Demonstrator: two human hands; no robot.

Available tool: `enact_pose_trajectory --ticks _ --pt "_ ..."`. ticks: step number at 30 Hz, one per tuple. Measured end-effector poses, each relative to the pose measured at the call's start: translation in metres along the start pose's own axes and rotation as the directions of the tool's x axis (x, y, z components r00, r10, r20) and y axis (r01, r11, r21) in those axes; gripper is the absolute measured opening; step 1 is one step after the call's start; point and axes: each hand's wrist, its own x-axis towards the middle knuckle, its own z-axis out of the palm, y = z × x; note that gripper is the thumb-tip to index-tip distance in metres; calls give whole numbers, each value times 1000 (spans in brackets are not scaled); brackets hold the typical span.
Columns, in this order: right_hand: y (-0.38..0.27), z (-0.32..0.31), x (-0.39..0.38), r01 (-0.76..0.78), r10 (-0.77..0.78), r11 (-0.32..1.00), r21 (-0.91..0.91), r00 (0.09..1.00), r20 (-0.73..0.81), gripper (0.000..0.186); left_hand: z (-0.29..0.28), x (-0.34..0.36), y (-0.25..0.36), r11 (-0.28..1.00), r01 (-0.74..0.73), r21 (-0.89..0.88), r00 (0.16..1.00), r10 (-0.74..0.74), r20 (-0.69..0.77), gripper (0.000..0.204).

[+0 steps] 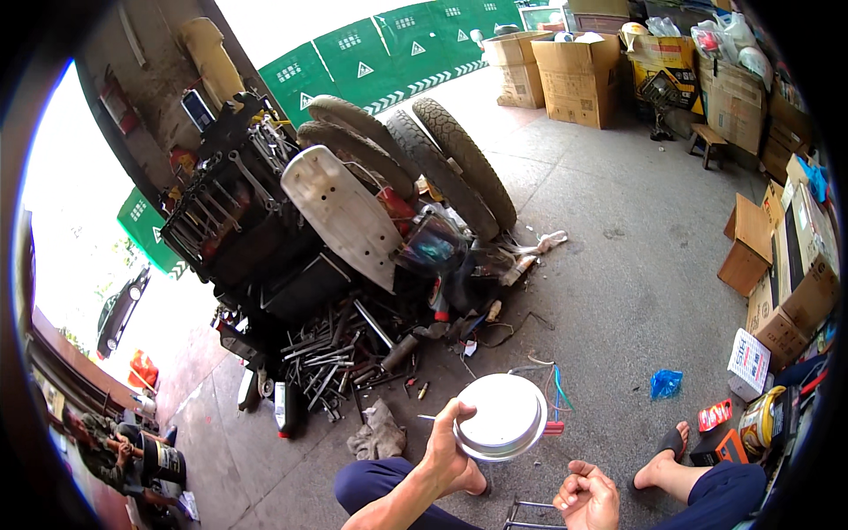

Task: The person sits on the floor and uses a screwdriver to remove screws from the back of a circular LED light fixture. They open the fixture, inspect the internal components and wires, then reassemble it by replacing the cover and tightening the screws.

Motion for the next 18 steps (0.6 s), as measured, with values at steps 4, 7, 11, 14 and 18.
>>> enact_pose_trajectory --ticks 4,7,11,14,18 --pt "3 12 -3 -124 126 992 28 985 -116 20 2 -13 5 996 -55 76 996 61 -73 33" --pt "15 2 5 -133 130 991 -26 986 -103 19 7 -18 8 986 -64 151 990 82 -114 35" --pt "16 17 -3 -457 451 889 -27 864 223 19 -3 5 1 975 -150 163 986 160 -46 39" --pt "6 72 -3 -438 503 858 -268 823 264 32 9 9 2 986 -110 124 992 116 -46 39" --pt "-36 221 -37 17 238 941 -337 675 698 51 -3 -27 25 995 -95 18 995 95 -21 36"
